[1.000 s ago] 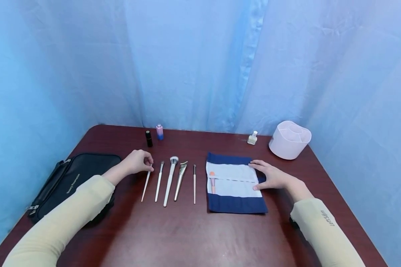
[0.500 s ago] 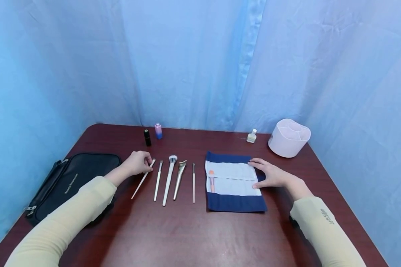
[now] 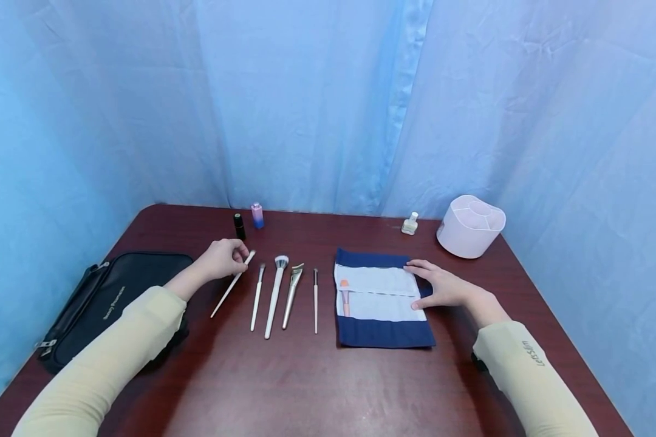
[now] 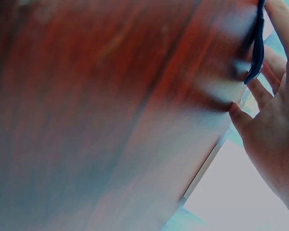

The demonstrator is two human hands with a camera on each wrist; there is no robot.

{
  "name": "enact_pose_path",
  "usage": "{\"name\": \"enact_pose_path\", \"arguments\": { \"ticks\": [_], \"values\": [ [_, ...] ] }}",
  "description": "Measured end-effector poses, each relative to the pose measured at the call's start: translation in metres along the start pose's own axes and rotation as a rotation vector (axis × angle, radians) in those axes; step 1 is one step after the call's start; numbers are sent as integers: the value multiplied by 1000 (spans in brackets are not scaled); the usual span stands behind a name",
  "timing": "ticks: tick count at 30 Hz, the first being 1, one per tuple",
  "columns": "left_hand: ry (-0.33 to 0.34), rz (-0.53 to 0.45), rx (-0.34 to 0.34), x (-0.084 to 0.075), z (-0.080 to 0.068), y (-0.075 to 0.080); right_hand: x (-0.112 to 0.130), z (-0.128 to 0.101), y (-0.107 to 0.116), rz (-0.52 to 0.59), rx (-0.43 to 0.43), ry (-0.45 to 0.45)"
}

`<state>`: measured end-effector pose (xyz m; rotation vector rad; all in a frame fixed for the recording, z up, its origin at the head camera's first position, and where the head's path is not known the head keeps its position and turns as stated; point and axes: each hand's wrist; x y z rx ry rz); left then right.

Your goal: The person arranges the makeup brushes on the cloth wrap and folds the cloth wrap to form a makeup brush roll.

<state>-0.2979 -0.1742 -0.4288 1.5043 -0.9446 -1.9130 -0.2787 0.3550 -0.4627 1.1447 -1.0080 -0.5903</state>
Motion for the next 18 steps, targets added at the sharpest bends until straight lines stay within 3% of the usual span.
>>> {"name": "enact_pose_path", "arguments": {
  "ticks": [6, 12, 18],
  "values": [
    [29, -118, -19, -15, 7, 7, -1, 1, -1, 8, -1, 12],
    [-31, -216, -65, -46, 16, 10, 0, 1, 0, 8, 3, 20],
    [-61, -331, -91, -79, 30, 2, 0, 2, 1, 5, -1, 18]
  ]
}}
Point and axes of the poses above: each hand's wrist, its own z-axis towards the middle knuckle, its own y-axis out of the back of the hand, x = y × z, and after that the axes turned 13 degrees about -x, right-handed
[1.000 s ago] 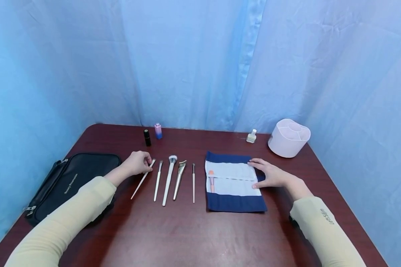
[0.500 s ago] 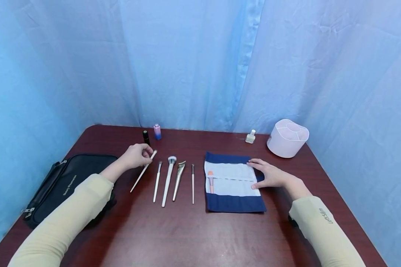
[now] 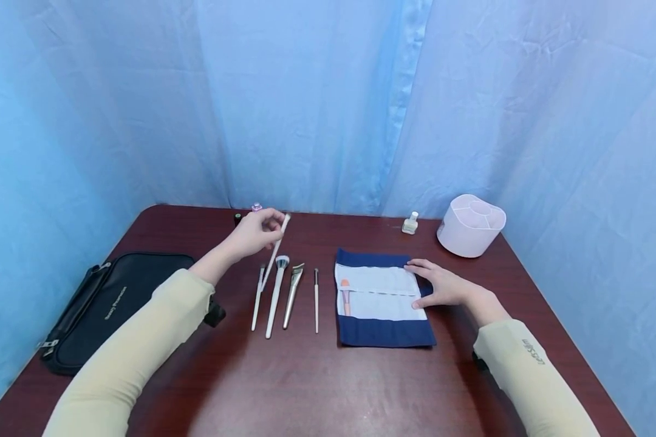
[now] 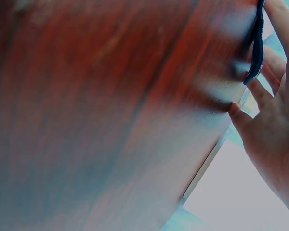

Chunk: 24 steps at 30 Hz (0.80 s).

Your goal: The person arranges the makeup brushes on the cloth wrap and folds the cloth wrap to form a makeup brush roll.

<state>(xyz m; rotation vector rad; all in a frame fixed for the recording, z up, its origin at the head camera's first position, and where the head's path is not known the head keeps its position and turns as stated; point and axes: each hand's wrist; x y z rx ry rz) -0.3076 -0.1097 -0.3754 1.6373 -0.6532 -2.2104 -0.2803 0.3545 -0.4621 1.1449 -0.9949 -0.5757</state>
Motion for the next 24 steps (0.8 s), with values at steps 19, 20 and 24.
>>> {"name": "enact_pose_path", "arguments": {
  "ticks": [19, 20, 24],
  "values": [
    [-69, -249, -57, -54, 44, -101, 2, 1, 1, 22, 4, -8],
    [-67, -256, -62, -54, 46, -106, 2, 1, 1, 25, 4, -6],
    [-65, -262, -86, -51, 50, -123, 2, 1, -1, 24, 6, 0]
  ]
}}
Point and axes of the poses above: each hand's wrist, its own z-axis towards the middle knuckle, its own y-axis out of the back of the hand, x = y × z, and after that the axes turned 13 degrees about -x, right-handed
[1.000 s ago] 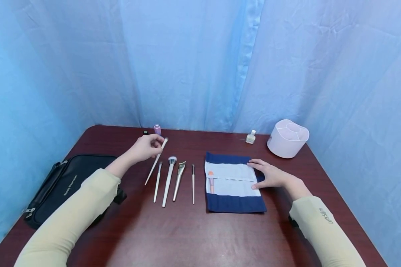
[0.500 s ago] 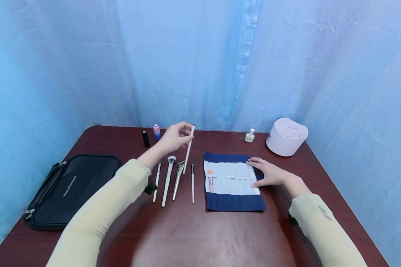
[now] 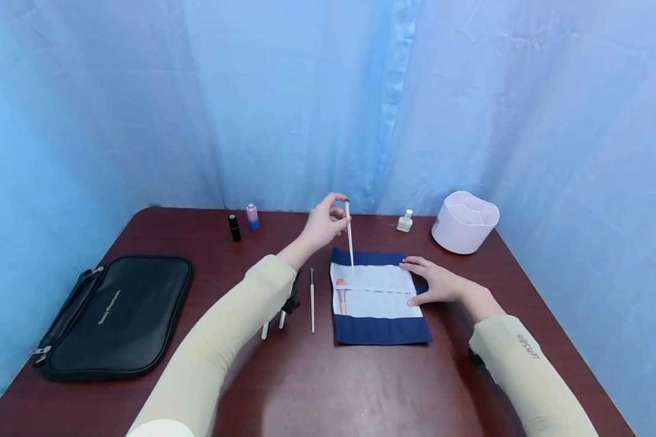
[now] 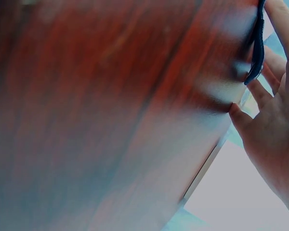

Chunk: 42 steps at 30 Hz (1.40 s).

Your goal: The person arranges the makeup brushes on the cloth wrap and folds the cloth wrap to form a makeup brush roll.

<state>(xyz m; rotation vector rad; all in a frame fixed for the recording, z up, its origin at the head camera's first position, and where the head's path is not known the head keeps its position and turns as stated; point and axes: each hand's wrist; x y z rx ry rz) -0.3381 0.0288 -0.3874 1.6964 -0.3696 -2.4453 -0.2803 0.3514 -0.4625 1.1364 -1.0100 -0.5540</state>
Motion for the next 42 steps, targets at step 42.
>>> {"name": "enact_pose_path", "arguments": {
  "ticks": [42],
  "values": [
    [66, 99, 481, 56, -25, -27, 6, 0, -1, 0, 10, -4]
  ]
}}
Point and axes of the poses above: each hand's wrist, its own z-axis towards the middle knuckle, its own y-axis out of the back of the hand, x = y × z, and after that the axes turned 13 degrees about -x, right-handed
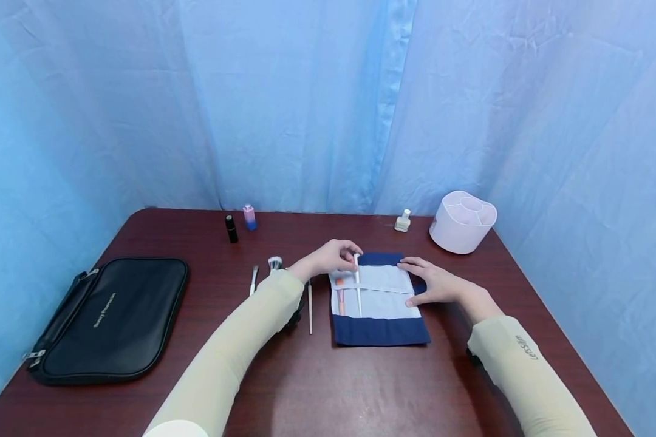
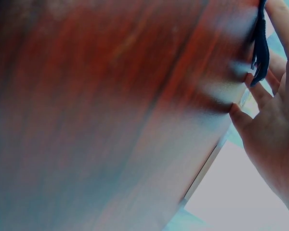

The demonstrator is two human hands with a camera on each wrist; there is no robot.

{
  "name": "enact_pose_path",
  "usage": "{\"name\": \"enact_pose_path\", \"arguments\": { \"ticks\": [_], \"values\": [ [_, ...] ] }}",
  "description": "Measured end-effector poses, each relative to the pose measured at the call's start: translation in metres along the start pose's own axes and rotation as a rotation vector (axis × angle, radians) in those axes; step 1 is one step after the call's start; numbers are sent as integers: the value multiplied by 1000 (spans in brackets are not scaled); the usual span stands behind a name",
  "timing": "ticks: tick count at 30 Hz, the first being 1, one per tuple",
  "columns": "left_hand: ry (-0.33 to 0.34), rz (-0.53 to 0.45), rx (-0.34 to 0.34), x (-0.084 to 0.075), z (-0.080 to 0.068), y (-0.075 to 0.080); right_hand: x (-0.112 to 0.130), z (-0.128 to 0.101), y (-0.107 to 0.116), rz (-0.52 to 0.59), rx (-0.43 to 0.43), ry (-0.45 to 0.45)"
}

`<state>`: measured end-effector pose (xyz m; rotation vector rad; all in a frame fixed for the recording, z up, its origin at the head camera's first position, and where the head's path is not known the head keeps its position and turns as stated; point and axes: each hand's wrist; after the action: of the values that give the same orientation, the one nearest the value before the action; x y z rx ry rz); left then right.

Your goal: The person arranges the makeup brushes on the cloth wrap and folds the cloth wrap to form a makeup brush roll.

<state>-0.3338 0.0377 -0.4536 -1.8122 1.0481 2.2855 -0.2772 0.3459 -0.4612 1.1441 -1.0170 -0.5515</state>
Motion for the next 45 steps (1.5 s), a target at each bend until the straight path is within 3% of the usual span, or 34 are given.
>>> {"name": "enact_pose_path", "arguments": {
  "ticks": [6, 13, 18, 24, 36, 40, 45],
  "values": [
    [-13, 22, 94, 0, -2, 0, 0, 1, 0, 2, 2, -1],
    [-42, 101, 142, 1, -3, -2, -1, 1, -1, -4, 2, -1],
    [-75, 150, 148, 0, -5, -3, 1, 0, 0, 7, 2, -8],
    [-94, 238, 104, -5, -10, 1, 1, 1, -1, 9, 5, -16],
    [-133, 336, -38, -43, -40, 57, -8, -1, -1, -5, -3, 1],
    [-137, 376, -86, -44, -54, 76, -9, -2, 1, -8, -8, 4],
    [-104, 408, -156, -34, -72, 94, -10, -4, 2, -5, -9, -4]
  ]
}}
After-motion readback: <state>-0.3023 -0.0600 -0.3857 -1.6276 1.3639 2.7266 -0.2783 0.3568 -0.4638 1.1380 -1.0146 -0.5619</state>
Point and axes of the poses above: each hand's wrist, its own z-axis towards the middle knuckle, its own y-axis out of the back of the hand, x = y × z, and after that the axes turned 13 degrees about -x, right-handed
